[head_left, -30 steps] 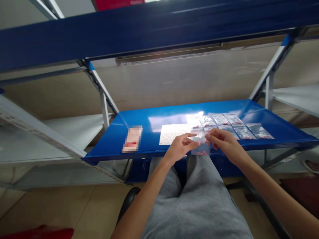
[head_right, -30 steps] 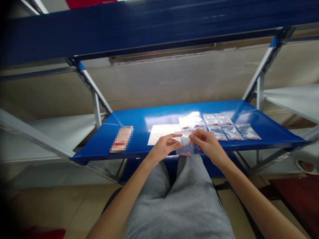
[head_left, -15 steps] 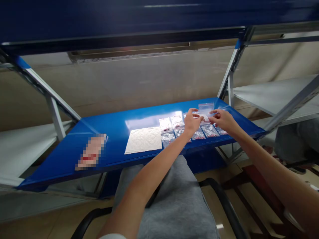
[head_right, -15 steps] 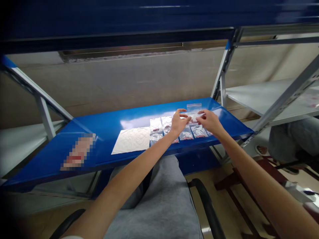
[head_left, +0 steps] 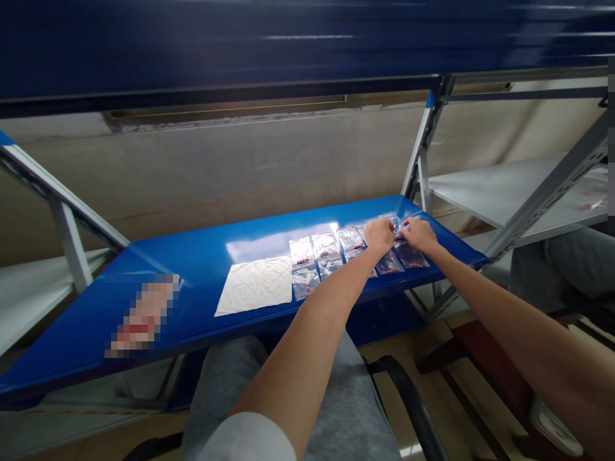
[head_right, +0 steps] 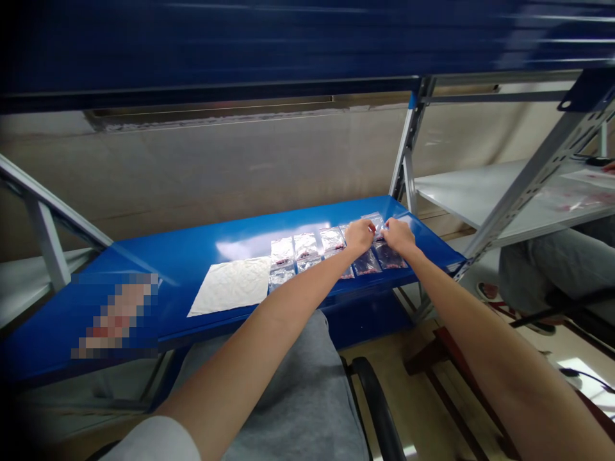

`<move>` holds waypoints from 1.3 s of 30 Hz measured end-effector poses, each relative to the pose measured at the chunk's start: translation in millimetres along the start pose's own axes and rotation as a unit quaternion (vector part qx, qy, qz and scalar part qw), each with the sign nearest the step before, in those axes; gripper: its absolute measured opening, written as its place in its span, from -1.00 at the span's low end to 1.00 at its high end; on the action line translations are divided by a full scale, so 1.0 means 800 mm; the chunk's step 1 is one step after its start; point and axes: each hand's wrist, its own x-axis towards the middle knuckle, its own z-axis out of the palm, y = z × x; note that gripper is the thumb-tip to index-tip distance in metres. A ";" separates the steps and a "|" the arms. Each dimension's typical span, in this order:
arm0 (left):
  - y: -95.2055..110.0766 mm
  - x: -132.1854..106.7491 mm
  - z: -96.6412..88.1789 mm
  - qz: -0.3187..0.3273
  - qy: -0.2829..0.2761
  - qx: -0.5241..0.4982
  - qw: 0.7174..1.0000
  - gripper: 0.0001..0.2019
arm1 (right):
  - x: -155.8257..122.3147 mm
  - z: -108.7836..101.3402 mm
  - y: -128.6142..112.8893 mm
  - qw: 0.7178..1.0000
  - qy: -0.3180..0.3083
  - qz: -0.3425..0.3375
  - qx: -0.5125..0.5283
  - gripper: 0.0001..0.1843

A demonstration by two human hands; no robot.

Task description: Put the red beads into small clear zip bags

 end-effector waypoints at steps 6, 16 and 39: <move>-0.007 -0.002 -0.009 0.027 0.009 0.010 1.000 -0.81 | -0.003 -0.003 -0.001 1.000 0.014 -0.008 0.000 -0.62; -0.070 -0.134 -0.128 0.123 0.050 -0.125 0.983 -0.79 | -0.122 -0.045 -0.024 0.967 0.150 0.046 0.201 -0.72; -0.267 -0.415 -0.261 0.100 0.224 0.244 0.938 -0.71 | -0.321 0.061 -0.274 0.909 0.101 -0.336 0.226 -0.71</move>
